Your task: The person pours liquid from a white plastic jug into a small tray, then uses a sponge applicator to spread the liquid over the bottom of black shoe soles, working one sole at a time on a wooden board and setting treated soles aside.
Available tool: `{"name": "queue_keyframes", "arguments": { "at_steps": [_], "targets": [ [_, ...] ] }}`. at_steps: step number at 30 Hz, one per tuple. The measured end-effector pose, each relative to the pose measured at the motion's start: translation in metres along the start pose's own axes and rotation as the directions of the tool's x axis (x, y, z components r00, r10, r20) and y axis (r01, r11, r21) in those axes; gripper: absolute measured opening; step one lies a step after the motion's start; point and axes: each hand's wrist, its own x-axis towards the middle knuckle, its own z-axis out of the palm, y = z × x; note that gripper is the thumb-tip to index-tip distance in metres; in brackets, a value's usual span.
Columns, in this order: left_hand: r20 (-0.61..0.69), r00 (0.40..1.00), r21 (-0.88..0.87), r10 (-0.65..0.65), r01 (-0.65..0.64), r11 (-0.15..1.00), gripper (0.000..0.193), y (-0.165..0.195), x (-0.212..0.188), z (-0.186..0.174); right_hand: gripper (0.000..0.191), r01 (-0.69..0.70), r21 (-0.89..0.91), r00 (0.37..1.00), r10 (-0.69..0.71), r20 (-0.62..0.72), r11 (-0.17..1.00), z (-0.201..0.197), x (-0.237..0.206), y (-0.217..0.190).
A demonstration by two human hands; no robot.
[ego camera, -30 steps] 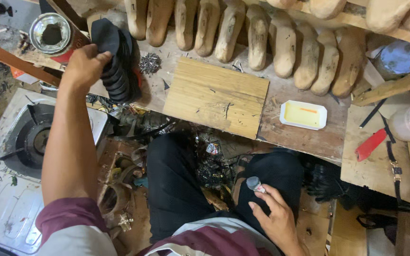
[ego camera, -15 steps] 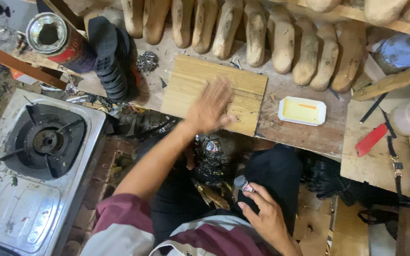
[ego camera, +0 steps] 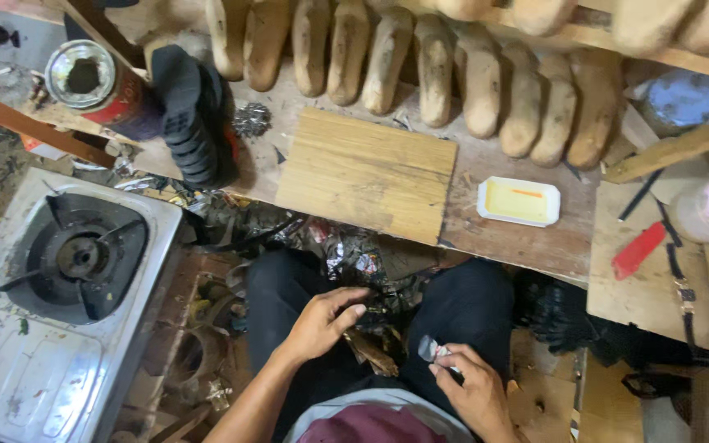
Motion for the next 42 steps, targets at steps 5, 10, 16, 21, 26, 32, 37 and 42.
{"name": "queue_keyframes", "arguments": {
  "at_steps": [5,10,16,21,26,32,37,42],
  "targets": [
    [-0.029,0.999,0.025,0.034,-0.033,0.999,0.036,-0.02,-0.003,-0.048,0.02,0.122,0.073,0.992,-0.124,0.015,0.99,0.031,0.035,-0.03],
    [-0.128,0.983,0.113,0.133,-0.119,0.987,0.032,-0.007,0.001,-0.107,0.029,-0.037,0.008,0.993,0.035,0.111,0.999,0.06,0.06,-0.075],
    [-0.386,0.835,0.376,0.392,-0.245,0.894,0.023,0.022,0.015,-0.166,0.028,-0.014,0.134,0.994,-0.002,0.113,0.991,0.066,0.06,-0.105],
    [-0.488,0.77,0.409,0.412,-0.215,0.887,0.022,0.032,0.029,-0.162,0.02,0.176,0.205,0.982,-0.186,0.028,0.963,0.044,0.04,-0.089],
    [-0.442,0.832,0.578,0.336,-0.023,0.816,0.048,0.026,0.055,-0.107,0.02,0.08,0.304,0.997,-0.074,-0.028,0.949,0.01,0.023,-0.05],
    [-0.486,0.793,0.715,0.368,0.119,0.689,0.071,0.01,0.071,-0.056,0.027,-0.076,0.267,0.996,0.083,-0.014,0.961,-0.015,0.012,-0.011],
    [-0.487,0.796,0.729,0.358,0.145,0.669,0.07,0.011,0.069,-0.05,0.028,-0.013,0.247,1.0,0.012,0.006,0.969,-0.008,0.013,-0.007],
    [-0.387,0.818,0.802,0.425,0.071,0.593,0.06,0.035,0.062,-0.071,0.029,0.043,0.336,0.999,-0.033,-0.034,0.941,-0.006,0.023,-0.006]
  ]
}}
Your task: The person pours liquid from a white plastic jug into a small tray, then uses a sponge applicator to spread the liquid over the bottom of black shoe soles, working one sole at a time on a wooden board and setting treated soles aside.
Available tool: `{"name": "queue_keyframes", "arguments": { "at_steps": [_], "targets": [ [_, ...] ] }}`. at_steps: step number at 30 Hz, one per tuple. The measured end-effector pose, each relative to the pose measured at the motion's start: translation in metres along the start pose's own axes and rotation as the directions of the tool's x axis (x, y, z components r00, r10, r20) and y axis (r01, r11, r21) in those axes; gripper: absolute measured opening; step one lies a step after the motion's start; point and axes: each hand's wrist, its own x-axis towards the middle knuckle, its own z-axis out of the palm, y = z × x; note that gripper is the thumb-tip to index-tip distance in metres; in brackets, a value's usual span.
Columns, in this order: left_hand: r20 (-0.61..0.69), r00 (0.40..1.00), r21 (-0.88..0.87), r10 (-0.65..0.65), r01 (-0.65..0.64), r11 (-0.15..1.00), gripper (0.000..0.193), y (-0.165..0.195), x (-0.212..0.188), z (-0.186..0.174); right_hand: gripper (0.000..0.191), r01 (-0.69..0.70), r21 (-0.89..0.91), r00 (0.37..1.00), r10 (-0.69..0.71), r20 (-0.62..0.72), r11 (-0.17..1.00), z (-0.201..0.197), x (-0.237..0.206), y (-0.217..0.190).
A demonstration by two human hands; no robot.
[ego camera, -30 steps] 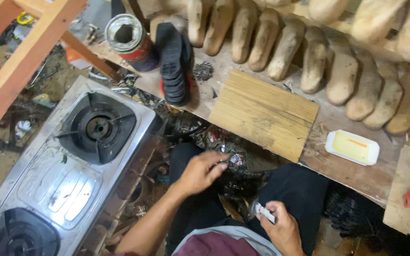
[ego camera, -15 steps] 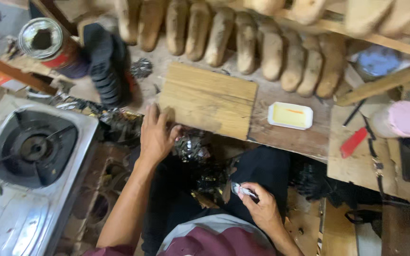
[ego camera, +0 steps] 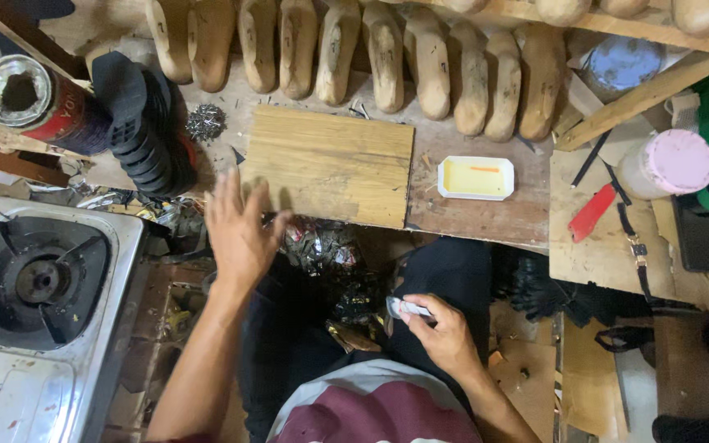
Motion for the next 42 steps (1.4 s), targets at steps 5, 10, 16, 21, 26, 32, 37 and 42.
{"name": "queue_keyframes", "arguments": {
  "at_steps": [5,10,16,21,26,32,37,42],
  "targets": [
    [-0.224,0.974,0.122,0.038,-0.011,0.992,0.048,-0.063,0.048,-0.057,0.034,-0.196,0.084,0.973,0.204,-0.109,0.977,-0.011,0.01,0.012],
    [-0.067,0.968,0.092,-0.242,0.247,0.965,0.044,-0.109,0.095,-0.09,0.029,-0.052,0.08,0.981,0.066,-0.181,0.995,-0.024,0.014,0.021],
    [-0.048,0.966,0.115,-0.253,0.257,0.96,0.033,-0.119,0.105,-0.09,0.027,-0.029,0.066,0.977,0.042,-0.211,0.997,-0.037,0.02,0.01],
    [-0.155,0.943,-0.011,-0.296,0.298,0.955,0.025,-0.132,0.104,-0.099,0.027,-0.057,-0.059,0.968,0.041,-0.246,0.997,-0.058,0.026,-0.014],
    [-0.307,0.887,-0.579,-0.345,0.114,0.808,0.012,-0.119,0.064,-0.109,0.025,-0.025,0.006,0.936,0.025,-0.35,1.0,-0.091,0.043,-0.033],
    [-0.241,0.96,-0.612,-0.141,-0.038,0.79,0.01,-0.02,0.004,-0.056,0.026,0.126,-0.165,0.877,-0.187,-0.443,0.978,-0.115,0.092,-0.052],
    [-0.013,0.976,-0.641,0.219,-0.177,0.747,0.018,0.026,0.016,-0.007,0.033,0.007,-0.425,0.867,-0.218,-0.449,0.905,-0.118,0.128,-0.066],
    [0.124,0.948,-0.433,0.292,-0.213,0.876,0.03,0.017,0.034,-0.005,0.038,0.009,-0.479,0.878,-0.236,-0.416,0.878,-0.118,0.139,-0.077]
  ]
}}
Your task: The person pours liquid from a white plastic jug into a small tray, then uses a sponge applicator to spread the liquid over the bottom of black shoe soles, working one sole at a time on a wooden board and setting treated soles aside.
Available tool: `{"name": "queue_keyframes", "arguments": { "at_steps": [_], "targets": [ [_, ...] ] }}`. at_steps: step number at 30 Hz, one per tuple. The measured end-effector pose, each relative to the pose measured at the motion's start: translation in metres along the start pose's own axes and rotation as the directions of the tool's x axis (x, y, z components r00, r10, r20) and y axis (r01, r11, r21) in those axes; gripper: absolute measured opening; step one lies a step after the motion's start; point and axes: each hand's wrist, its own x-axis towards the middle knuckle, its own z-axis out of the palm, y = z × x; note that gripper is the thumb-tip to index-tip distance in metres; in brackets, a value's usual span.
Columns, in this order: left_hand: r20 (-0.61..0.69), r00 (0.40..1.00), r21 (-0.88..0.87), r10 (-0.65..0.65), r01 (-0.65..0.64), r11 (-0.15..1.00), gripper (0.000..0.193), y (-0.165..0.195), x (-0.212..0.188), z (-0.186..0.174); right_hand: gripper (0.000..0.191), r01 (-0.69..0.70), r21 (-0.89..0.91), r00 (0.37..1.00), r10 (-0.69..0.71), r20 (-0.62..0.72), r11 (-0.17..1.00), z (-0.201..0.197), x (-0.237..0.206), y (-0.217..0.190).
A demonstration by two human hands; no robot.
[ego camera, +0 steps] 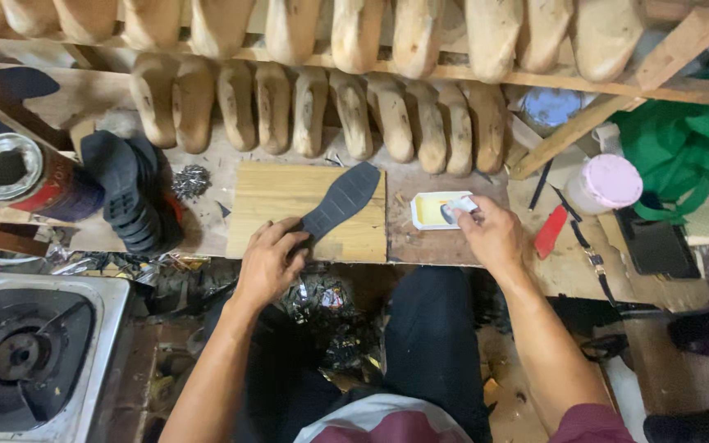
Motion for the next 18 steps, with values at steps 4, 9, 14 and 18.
{"name": "queue_keyframes", "arguments": {
  "at_steps": [4,9,14,18],
  "targets": [
    [-0.005,0.998,-0.057,-0.061,0.06,0.997,0.031,0.004,0.008,-0.009,0.038,-0.045,0.035,0.999,0.044,0.029,0.998,0.002,0.0,-0.006],
    [-0.381,0.922,-0.117,0.064,-0.117,0.986,0.035,0.066,0.026,-0.08,0.036,-0.061,0.143,0.996,0.05,0.077,0.988,-0.003,-0.004,-0.008],
    [-0.69,0.586,0.015,0.424,-0.575,0.818,0.035,0.129,-0.002,-0.196,0.033,-0.089,0.249,0.99,0.057,0.13,0.964,-0.014,-0.006,-0.018],
    [-0.685,0.551,0.02,0.477,-0.64,0.768,0.035,0.159,0.022,-0.2,0.033,-0.079,0.217,0.991,0.053,0.123,0.973,-0.017,-0.014,-0.034]
  ]
}}
